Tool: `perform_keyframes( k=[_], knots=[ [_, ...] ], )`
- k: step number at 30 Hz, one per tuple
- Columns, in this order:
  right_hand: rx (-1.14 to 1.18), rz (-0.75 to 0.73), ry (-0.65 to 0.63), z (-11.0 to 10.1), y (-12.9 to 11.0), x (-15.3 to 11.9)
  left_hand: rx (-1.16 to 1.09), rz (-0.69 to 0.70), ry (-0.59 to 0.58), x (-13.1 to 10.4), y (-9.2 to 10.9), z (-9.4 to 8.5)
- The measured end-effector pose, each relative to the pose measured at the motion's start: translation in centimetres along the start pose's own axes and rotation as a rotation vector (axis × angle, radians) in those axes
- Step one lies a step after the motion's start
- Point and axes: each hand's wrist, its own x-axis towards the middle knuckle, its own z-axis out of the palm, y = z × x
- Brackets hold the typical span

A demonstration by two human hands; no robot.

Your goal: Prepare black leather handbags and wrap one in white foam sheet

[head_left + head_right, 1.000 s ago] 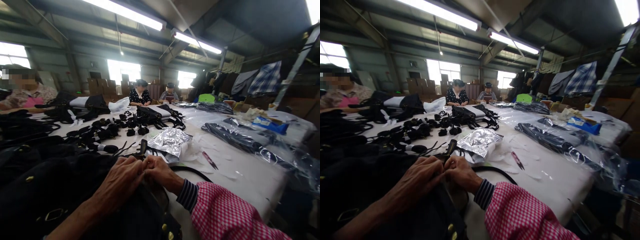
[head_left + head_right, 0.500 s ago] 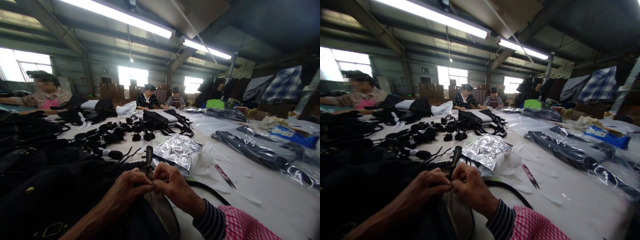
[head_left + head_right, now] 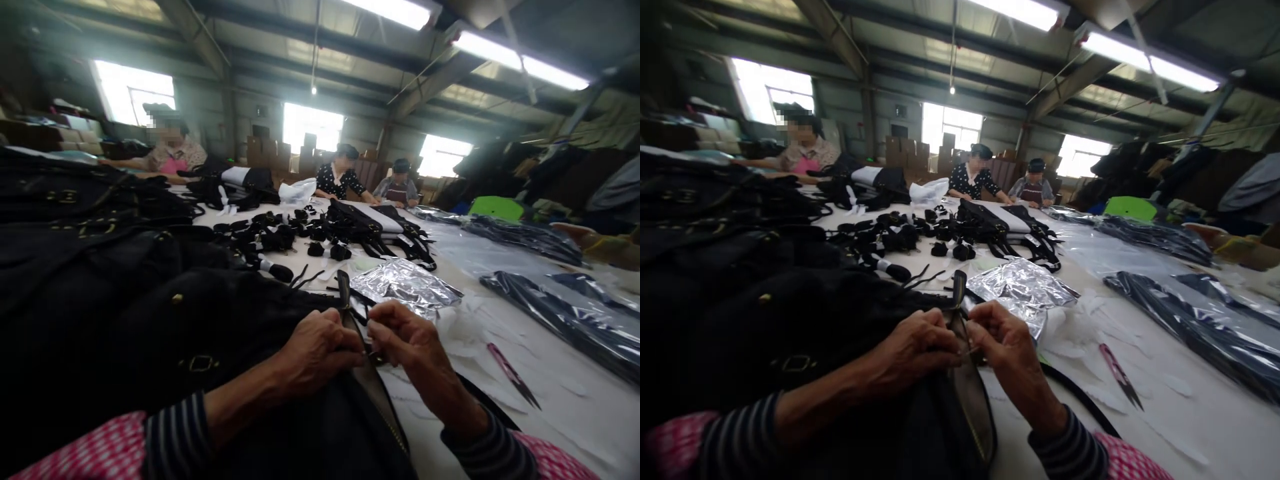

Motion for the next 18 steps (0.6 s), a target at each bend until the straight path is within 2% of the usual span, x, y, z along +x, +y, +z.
perform_keyframes(
  k=[4, 7, 9, 11, 14, 16, 18],
  knots=[
    [-0.068, 0.031, 0.082, 0.4, -0.2, 0.2, 0.168, 0.116, 0.057, -0.3, -1.0, 1.2],
    [-0.124, 0.061, 0.111, 0.2, -0.5, 1.4, 0.352, 0.290, 0.069, -0.6, -1.6, 2.4],
    [-0.228, 0.060, 0.120, -0.2, -1.1, 3.1, 0.414, 0.413, 0.066, -0.8, -1.9, 2.9],
    [-0.361, 0.011, 0.130, -0.7, -2.0, 5.7, 0.419, 0.485, 0.082, -1.0, -2.2, 3.2],
    [-0.613, -0.135, 0.097, -0.8, -3.1, 11.0, 0.407, 0.507, 0.100, -1.4, -2.2, 3.1],
    [-0.854, -0.200, 0.028, -0.1, -3.1, 15.2, 0.400, 0.491, 0.089, -1.7, -2.1, 3.1],
    [-1.094, -0.202, -0.024, 1.3, -2.2, 19.2, 0.402, 0.476, 0.066, -1.9, -2.0, 3.1]
  ],
)
